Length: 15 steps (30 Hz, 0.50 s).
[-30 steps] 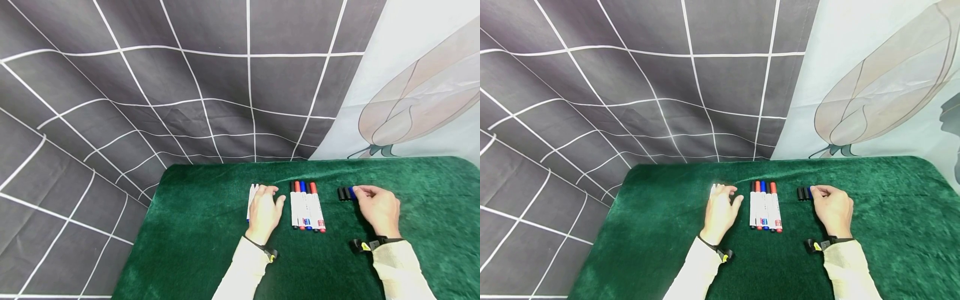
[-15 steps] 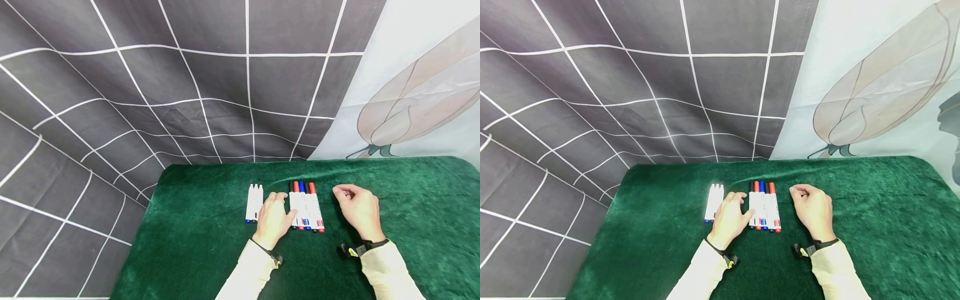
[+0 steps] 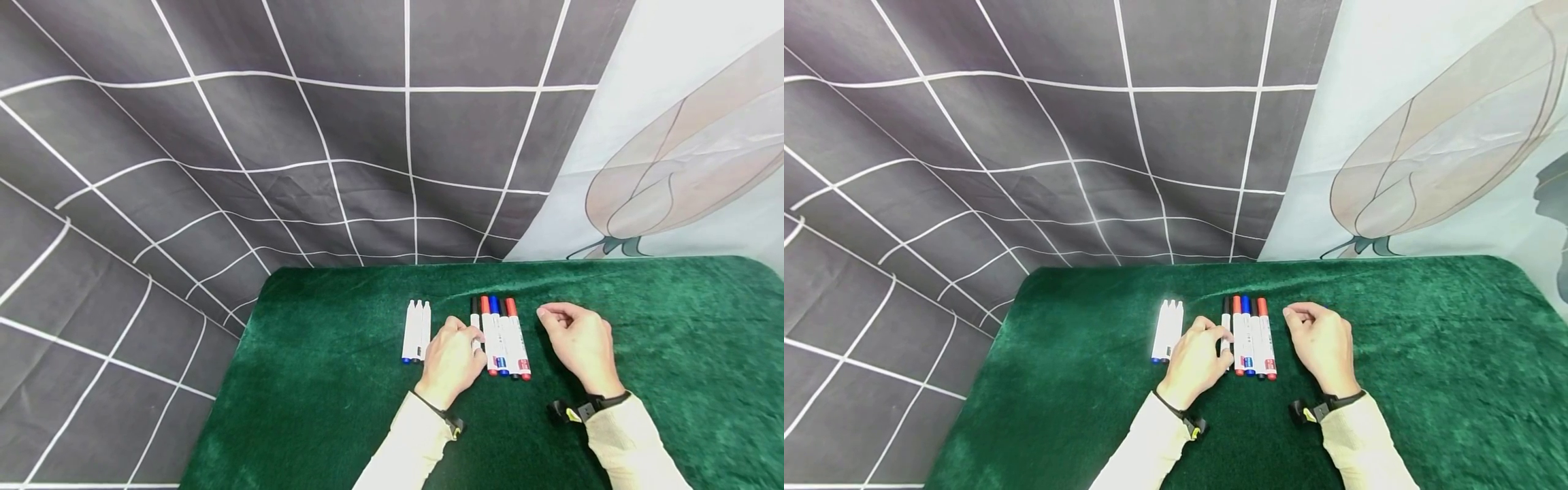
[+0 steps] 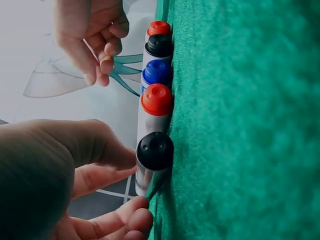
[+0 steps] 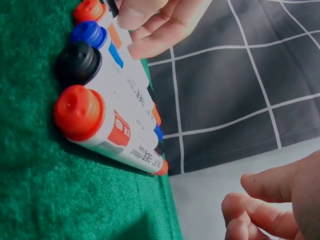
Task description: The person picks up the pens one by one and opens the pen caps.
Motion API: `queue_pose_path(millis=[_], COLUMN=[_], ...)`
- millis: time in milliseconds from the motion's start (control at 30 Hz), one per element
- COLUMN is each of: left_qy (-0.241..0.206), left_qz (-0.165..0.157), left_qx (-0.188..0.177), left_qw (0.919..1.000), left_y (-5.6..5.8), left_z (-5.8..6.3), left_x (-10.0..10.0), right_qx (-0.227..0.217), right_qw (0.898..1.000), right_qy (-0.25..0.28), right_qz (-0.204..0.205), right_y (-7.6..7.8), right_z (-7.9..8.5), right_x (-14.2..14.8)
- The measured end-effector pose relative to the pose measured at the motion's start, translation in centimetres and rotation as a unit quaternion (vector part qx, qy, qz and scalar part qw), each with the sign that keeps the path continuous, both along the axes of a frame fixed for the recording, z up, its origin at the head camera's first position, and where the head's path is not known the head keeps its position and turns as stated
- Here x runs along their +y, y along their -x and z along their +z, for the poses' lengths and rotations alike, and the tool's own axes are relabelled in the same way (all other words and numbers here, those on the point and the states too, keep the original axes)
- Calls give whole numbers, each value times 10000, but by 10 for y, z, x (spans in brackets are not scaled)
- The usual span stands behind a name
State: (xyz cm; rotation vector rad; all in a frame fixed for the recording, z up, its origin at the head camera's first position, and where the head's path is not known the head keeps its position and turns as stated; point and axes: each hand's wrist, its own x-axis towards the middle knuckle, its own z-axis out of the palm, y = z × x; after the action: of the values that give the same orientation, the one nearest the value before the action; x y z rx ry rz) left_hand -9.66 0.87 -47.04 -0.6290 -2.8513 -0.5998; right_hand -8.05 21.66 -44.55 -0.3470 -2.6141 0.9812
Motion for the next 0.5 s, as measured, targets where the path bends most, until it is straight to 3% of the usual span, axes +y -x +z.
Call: queue_pose_path(millis=[167, 333, 500], left_qy=[74, 64, 159], left_qz=[-9, 175, 317], left_qx=[-28, -92, 242], left_qw=[10000, 9998, 9991], left_y=[0, 1, 4], left_z=[-1, 2, 7], left_x=[-1, -4, -10], right_qx=[-48, -59, 46], right_qw=[10000, 9998, 9990], right_qy=[4, 42, 44], right_qz=[66, 199, 442], right_y=[-1, -1, -1], right_z=[0, -1, -2], right_x=[-2, -7, -11])
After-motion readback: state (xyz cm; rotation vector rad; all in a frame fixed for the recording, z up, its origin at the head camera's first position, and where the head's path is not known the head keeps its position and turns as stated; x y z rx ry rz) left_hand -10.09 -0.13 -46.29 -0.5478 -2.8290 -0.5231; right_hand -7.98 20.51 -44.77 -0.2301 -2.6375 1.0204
